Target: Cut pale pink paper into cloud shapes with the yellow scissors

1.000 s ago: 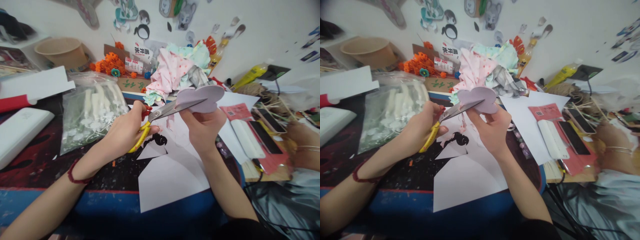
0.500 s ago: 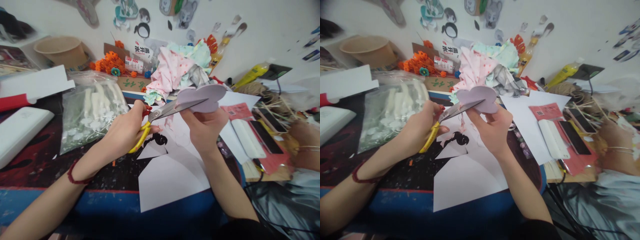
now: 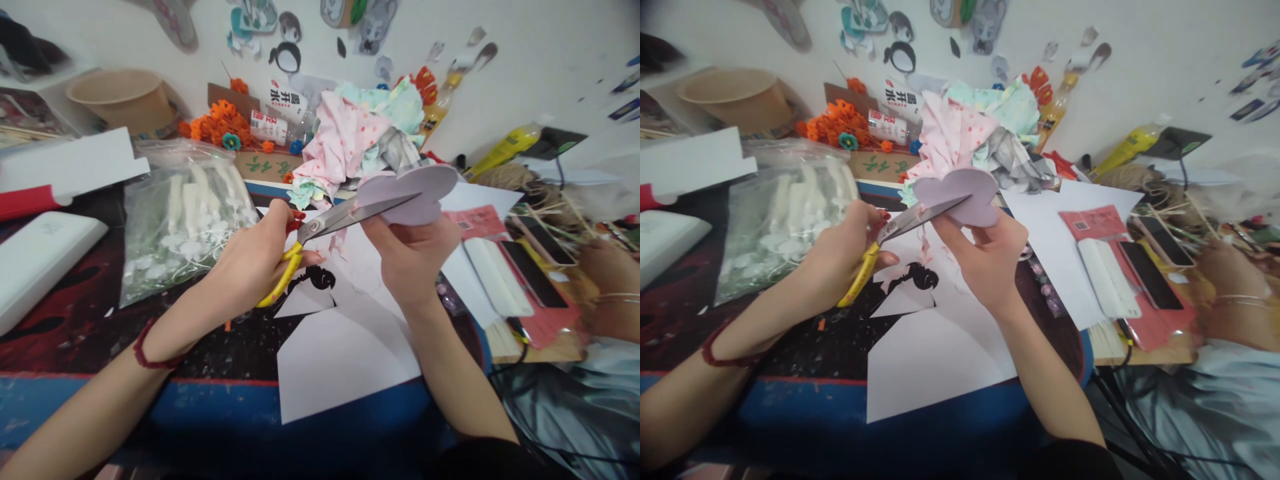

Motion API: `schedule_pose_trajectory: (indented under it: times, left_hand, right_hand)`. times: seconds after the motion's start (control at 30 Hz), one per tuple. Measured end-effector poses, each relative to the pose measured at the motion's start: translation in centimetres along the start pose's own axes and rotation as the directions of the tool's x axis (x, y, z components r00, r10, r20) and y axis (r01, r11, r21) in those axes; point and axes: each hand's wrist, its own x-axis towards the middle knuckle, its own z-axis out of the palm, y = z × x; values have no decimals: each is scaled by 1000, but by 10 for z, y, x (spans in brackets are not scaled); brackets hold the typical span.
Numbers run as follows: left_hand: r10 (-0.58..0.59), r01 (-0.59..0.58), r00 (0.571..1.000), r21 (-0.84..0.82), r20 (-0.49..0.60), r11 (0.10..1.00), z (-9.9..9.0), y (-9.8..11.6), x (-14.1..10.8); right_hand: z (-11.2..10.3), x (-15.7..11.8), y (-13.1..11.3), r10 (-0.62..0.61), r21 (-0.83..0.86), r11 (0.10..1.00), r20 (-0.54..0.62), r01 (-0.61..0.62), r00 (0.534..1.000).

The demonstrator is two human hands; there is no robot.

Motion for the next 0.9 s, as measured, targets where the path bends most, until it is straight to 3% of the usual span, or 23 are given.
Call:
schedule_pose_trajectory:
  times: [0.9]
  left_hand:
    - [23, -22, 999, 65, -25, 998, -2, -4, -2]
  right_hand:
    - [-3, 2, -1, -40, -30, 999, 11, 40, 999]
